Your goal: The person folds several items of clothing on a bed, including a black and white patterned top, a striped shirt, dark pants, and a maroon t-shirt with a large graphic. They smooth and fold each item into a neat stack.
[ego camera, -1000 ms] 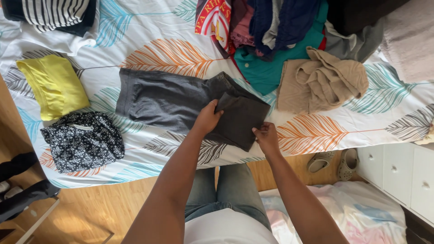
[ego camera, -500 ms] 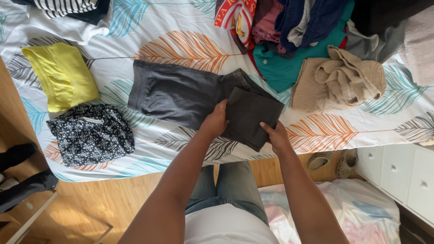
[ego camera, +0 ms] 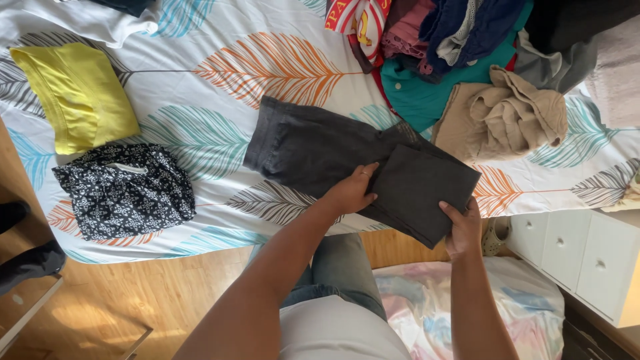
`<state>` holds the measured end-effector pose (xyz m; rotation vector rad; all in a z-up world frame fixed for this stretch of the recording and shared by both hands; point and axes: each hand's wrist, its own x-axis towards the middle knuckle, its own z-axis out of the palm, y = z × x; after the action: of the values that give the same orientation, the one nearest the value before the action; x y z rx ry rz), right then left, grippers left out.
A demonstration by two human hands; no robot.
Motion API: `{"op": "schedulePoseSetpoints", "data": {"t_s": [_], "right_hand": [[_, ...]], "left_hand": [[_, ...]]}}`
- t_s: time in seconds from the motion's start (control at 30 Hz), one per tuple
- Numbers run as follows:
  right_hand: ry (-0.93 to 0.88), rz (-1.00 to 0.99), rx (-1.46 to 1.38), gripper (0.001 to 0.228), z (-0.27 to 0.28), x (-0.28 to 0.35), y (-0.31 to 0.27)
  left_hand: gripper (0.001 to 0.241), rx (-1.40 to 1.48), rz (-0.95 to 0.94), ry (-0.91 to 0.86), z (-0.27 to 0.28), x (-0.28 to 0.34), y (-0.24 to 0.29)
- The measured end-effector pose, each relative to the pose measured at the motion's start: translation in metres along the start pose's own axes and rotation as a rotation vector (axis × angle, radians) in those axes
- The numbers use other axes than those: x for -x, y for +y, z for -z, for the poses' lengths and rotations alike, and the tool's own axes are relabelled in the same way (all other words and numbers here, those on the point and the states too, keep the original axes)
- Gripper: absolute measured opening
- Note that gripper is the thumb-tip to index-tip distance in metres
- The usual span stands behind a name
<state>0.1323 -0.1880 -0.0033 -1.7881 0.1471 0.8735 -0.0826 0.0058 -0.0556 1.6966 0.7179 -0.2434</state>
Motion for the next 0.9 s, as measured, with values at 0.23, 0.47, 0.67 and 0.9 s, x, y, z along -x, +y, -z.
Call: {"op": "schedulePoseSetpoints", "data": {"t_s": [0.23, 0.47, 0.67, 0.9], "right_hand": [[-0.263, 0.057, -0.024, 0.061, -0.097, 0.051, -0.040], [-0.412, 0.118, 0.076, 0.066, -0.171, 0.057, -0.012], [-0.576, 0.086, 0.197, 0.055, -0.193, 0.057, 0.021], [-0.153, 0.300, 0.715, 0.058, -0.157, 0.028, 0.050]], "left_hand": [[0.056, 0.106, 0.067, 0.139, 0.032, 0.005, -0.007], [0.073, 0.989, 0.379, 0.087, 0.056, -0.002, -0.004], [0.075, 0.664, 0.312, 0.141, 0.071, 0.012, -0.048], [0.068, 0.284, 0.312, 0.219, 0.093, 0.033, -0.090]]}}
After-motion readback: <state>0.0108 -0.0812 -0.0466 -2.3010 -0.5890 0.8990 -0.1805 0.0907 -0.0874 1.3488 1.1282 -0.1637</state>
